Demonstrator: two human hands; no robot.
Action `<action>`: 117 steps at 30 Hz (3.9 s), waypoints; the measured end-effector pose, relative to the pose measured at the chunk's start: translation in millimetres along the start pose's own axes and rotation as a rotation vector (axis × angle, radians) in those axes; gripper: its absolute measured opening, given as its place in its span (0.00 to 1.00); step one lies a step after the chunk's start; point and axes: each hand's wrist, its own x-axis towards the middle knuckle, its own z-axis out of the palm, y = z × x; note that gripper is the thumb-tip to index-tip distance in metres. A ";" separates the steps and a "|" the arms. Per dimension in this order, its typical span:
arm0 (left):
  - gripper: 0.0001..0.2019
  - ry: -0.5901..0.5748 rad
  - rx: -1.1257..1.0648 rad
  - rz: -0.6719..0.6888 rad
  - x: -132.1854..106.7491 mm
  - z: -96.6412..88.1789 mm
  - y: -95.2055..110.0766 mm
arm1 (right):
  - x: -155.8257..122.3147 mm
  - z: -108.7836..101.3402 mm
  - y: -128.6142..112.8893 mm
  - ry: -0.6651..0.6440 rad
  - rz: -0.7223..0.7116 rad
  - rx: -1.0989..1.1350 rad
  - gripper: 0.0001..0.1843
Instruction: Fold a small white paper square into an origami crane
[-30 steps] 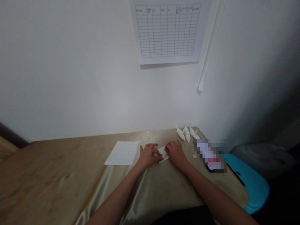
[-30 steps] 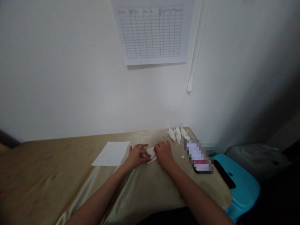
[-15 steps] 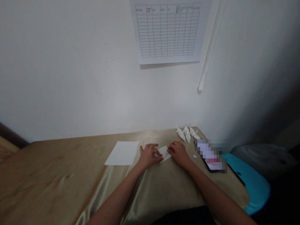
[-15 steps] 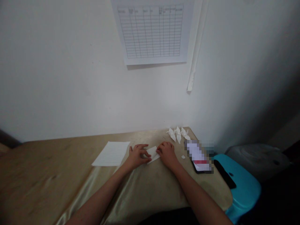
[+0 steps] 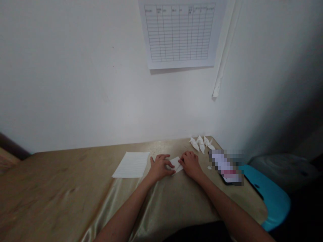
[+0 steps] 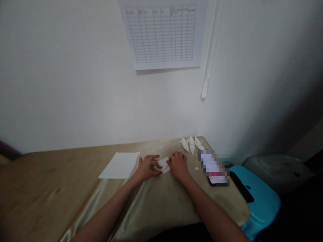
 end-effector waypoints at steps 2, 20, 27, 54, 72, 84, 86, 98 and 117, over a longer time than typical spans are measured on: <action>0.10 -0.009 0.003 -0.002 0.7 -0.2 0.0 | -0.3 -2.3 -3.7 -0.007 0.005 -0.045 0.09; 0.11 -0.022 0.015 0.004 1.9 1.0 -1.9 | -2.1 -8.2 -15.2 -0.035 0.043 -0.145 0.12; 0.11 -0.021 0.010 -0.005 4.1 1.4 -3.0 | -2.6 -10.0 -17.0 -0.021 0.047 -0.140 0.12; 0.18 -0.019 0.073 0.109 0.0 6.9 -1.3 | 2.4 -2.0 -9.0 0.016 0.054 -0.102 0.13; 0.22 -0.033 0.099 0.107 -0.2 1.7 0.2 | 1.2 -2.2 -7.2 0.055 0.078 -0.083 0.13; 0.21 -0.038 0.077 0.089 0.1 4.0 -1.6 | -3.3 -12.5 10.4 -0.073 -0.014 0.119 0.30; 0.21 -0.033 0.078 0.083 0.0 4.5 -1.1 | -3.1 -11.6 10.1 -0.077 -0.009 0.124 0.30; 0.23 -0.062 0.092 0.076 0.8 3.1 -0.3 | 7.5 -8.1 13.3 -0.061 0.039 0.164 0.12; 0.23 -0.040 0.085 0.073 -1.1 3.7 -2.3 | 7.8 -7.9 15.3 -0.035 0.006 0.162 0.07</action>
